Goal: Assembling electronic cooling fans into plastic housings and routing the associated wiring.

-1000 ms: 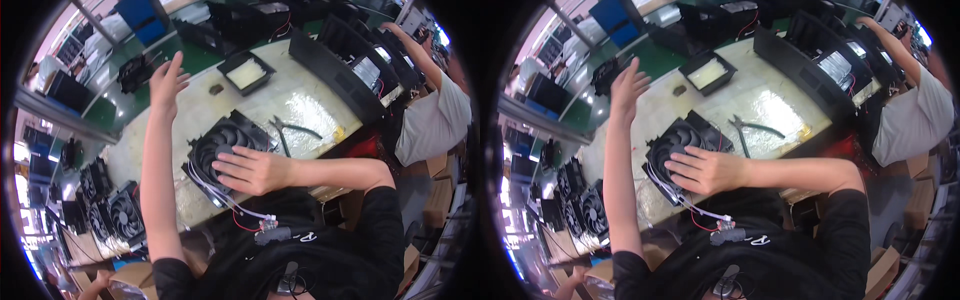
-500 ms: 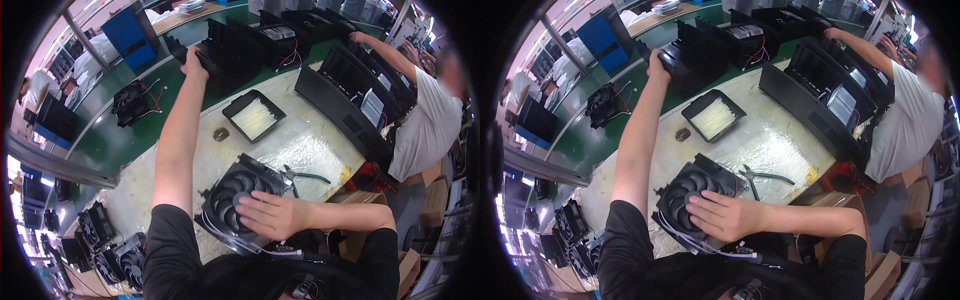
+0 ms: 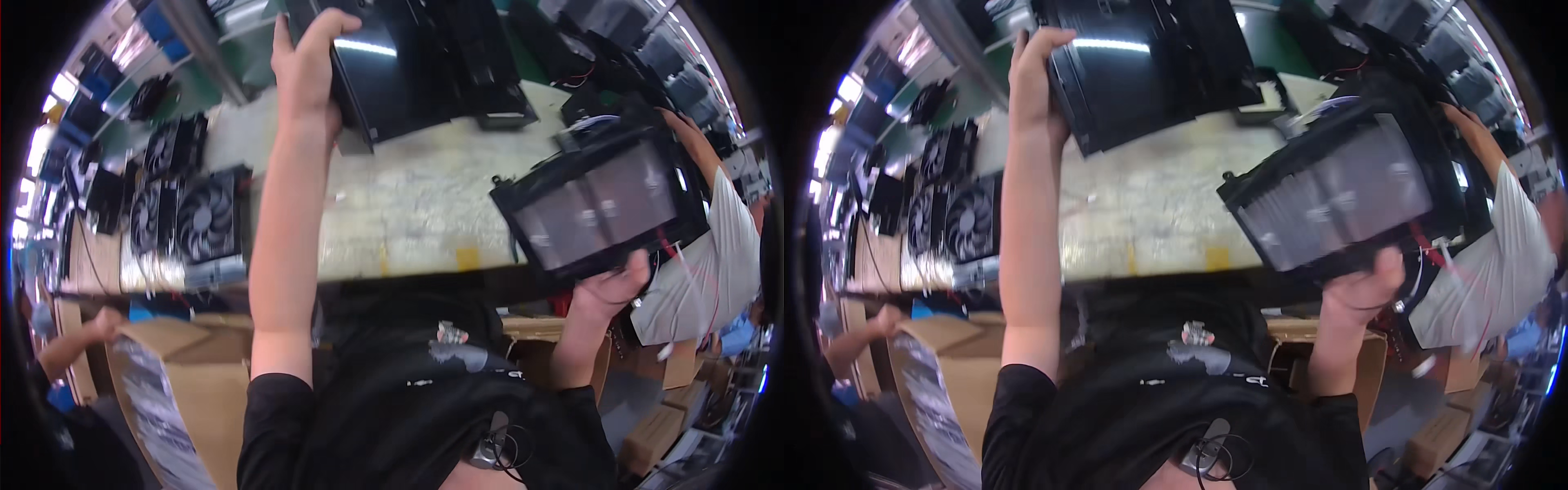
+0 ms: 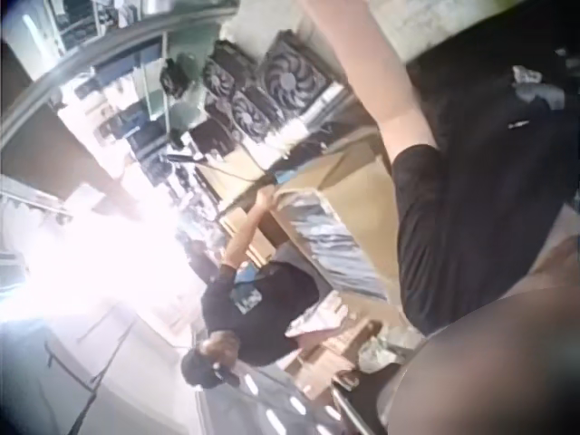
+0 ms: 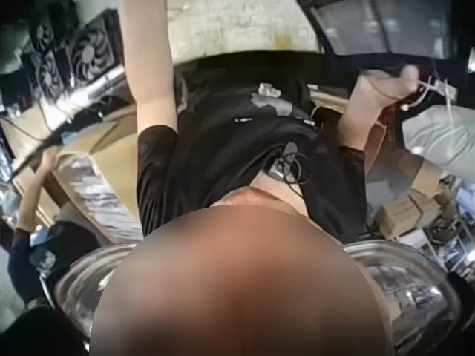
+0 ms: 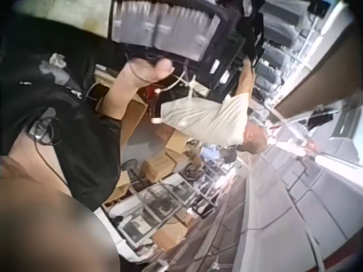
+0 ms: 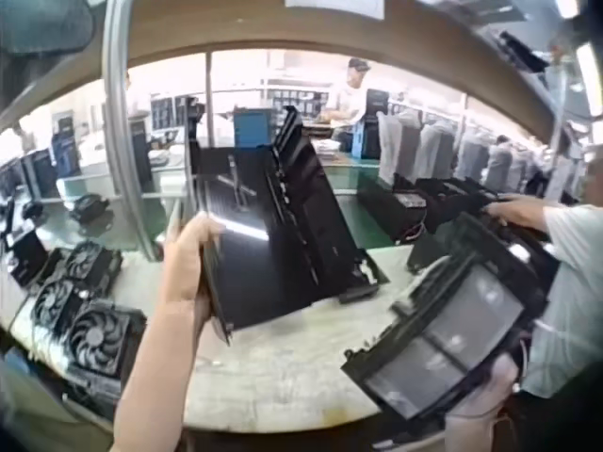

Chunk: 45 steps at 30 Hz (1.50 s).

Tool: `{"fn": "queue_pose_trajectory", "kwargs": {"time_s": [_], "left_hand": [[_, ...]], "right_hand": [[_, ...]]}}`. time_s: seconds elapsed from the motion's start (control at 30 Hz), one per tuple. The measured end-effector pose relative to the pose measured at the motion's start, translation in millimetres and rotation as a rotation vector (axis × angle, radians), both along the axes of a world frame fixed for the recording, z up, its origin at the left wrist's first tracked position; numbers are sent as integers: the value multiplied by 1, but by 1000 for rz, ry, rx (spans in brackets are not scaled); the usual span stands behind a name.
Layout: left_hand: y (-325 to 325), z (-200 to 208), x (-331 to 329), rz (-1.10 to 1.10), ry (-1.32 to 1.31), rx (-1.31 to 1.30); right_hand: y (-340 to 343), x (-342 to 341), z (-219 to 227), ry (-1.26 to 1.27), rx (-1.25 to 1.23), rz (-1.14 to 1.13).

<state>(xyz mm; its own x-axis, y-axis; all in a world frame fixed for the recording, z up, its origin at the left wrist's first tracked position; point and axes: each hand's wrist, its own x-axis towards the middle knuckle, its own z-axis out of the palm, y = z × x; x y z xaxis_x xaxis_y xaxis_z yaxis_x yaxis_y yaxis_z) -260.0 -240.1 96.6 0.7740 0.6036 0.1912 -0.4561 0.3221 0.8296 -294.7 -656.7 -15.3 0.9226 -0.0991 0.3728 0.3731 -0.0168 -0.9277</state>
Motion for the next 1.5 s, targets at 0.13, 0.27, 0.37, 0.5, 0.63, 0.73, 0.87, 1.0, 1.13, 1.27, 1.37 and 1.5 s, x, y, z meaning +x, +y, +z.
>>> {"fn": "queue_pose_trajectory", "kwargs": {"time_s": [0.13,0.27,0.37,0.5,0.63,0.73,0.87,1.0,1.13,1.27,1.37,1.5], "left_hand": [[-24,-70,-87,-92,73,-290],[-55,-101,-120,-109,149,-332],[-74,-120,-127,-87,262,-282],[-33,-130,-123,-176,472,-285],[-3,-118,-107,-313,456,-269],[-11,-118,-109,-317,486,-300],[-25,-118,-119,-277,303,-430],[-23,-121,-119,-296,253,-430],[-24,-115,-120,-334,259,-410],[-25,-119,-126,-234,358,-431],[-26,-120,-125,-254,191,-462],[-27,-110,-125,-280,314,-481]], "right_hand": [[10,-31,18,364,1056,744],[24,-63,10,401,1265,942],[59,-94,41,665,1353,888],[61,-86,43,749,1163,922],[84,-88,43,802,959,549],[101,-81,39,818,1073,708],[127,-74,40,835,1055,645],[141,-71,38,871,1066,580],[142,-65,15,968,1092,478],[146,-57,15,899,1079,611],[148,-67,15,950,1029,501],[159,-70,24,1004,976,424]]}}
